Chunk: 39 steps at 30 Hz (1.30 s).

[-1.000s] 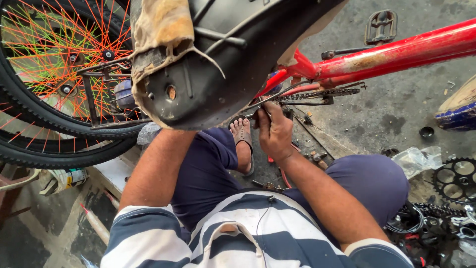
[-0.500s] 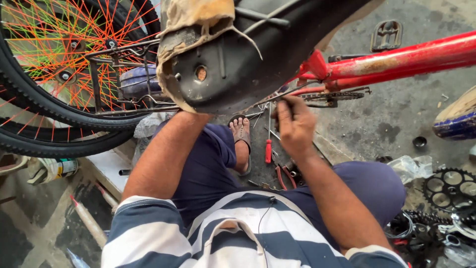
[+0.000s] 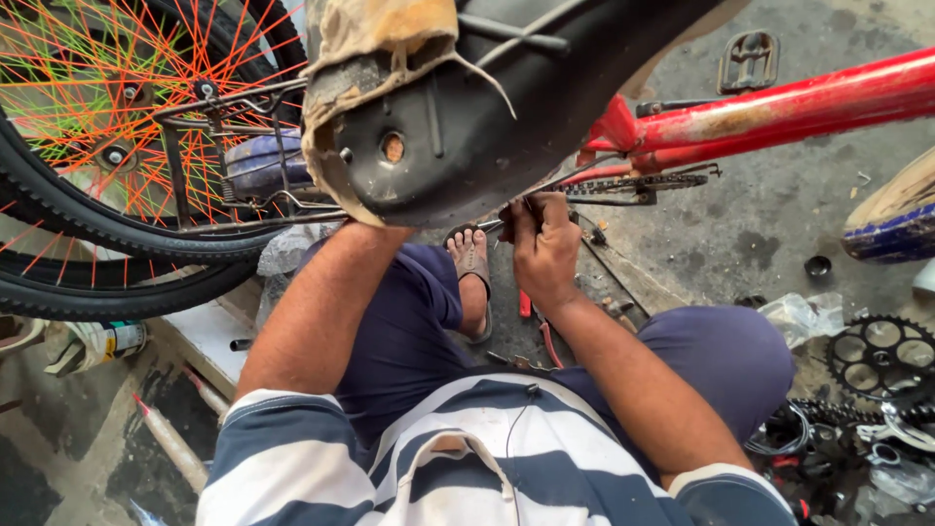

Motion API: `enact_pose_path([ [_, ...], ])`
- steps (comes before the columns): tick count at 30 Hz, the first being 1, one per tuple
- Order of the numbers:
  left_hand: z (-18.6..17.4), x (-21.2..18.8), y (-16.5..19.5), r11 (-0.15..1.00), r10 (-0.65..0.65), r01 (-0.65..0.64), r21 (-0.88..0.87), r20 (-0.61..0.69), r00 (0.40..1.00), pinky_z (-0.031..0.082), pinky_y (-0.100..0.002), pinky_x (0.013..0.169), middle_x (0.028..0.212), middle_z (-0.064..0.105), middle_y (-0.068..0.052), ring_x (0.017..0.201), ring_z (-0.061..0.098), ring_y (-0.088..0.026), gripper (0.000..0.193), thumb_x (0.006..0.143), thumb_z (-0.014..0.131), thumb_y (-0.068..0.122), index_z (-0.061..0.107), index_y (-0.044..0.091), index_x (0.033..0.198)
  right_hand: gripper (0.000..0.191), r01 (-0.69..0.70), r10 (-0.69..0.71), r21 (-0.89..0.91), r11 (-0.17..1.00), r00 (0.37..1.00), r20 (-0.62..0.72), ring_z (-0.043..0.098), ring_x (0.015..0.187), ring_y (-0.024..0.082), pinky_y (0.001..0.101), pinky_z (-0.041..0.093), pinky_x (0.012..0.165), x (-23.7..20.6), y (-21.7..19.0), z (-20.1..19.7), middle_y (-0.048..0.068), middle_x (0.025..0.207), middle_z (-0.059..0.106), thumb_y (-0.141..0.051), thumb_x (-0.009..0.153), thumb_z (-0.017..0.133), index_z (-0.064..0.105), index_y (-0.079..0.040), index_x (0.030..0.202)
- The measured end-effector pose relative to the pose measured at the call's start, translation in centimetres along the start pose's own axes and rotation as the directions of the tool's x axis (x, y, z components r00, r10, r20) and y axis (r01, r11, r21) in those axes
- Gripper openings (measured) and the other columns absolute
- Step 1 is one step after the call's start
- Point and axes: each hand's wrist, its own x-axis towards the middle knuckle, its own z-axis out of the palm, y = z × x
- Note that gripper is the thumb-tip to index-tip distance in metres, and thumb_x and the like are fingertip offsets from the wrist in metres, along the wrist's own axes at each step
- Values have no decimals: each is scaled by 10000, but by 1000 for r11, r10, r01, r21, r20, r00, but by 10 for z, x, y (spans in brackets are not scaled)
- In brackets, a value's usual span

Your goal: The person sits on the floor beside a red bicycle and repairs its rear drivetrain. They use a wrench to loosen the rear axle, reposition and tension the chain over the sprockets, then use a tool to tighten fasteners on the rear rack and fender area.

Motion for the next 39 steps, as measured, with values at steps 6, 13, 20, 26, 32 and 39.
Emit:
enact_pose_path([
  [6,1,-2,1,1000,4,-4,14,6,1000,494,-412,1087,1384,634,-149,1272,603,-266,405,1023,646,155,580,39,1406,75,-248,229,261,933,968,100,625,677,92,260,521,602,5,-4,-15,40,859,690,-6,1034,622,612,20,1103],
  [13,3,-3,5,999,8,-8,44,22,1000,490,-419,1084,1377,638,-150,1268,603,-274,397,1019,644,159,589,43,1395,48,8,-13,-104,995,999,-41,664,683,70,248,535,635,-5,-6,0,18,791,686,-16,1047,576,612,-14,1079],
  [20,4,-2,8,998,15,-18,68,34,999,487,-426,1081,1369,642,-151,1264,603,-282,389,1015,642,162,597,47,1384,68,-278,248,259,925,958,142,625,706,84,242,491,622,2,-16,-23,7,874,676,-52,1048,600,644,-35,1096],
  [26,7,2,7,995,29,-33,97,37,999,484,-432,1078,1362,646,-152,1261,603,-289,383,1012,640,165,604,50,1375,78,-328,325,167,930,945,46,539,610,58,215,432,548,5,-39,-23,1,795,628,-110,1041,618,662,-49,1060],
  [32,7,4,9,990,40,-43,136,24,999,481,-438,1075,1355,649,-153,1258,603,-296,376,1008,638,168,612,53,1365,58,-535,506,294,792,845,173,489,541,44,207,319,457,54,-66,-69,13,767,656,-49,974,669,711,-21,945],
  [39,7,6,10,989,41,-47,144,45,998,478,-445,1072,1347,653,-154,1254,603,-304,369,1004,636,172,620,57,1355,110,-137,136,47,989,991,19,559,642,50,211,421,554,19,-43,-52,12,788,650,-74,1064,631,701,10,1053],
])
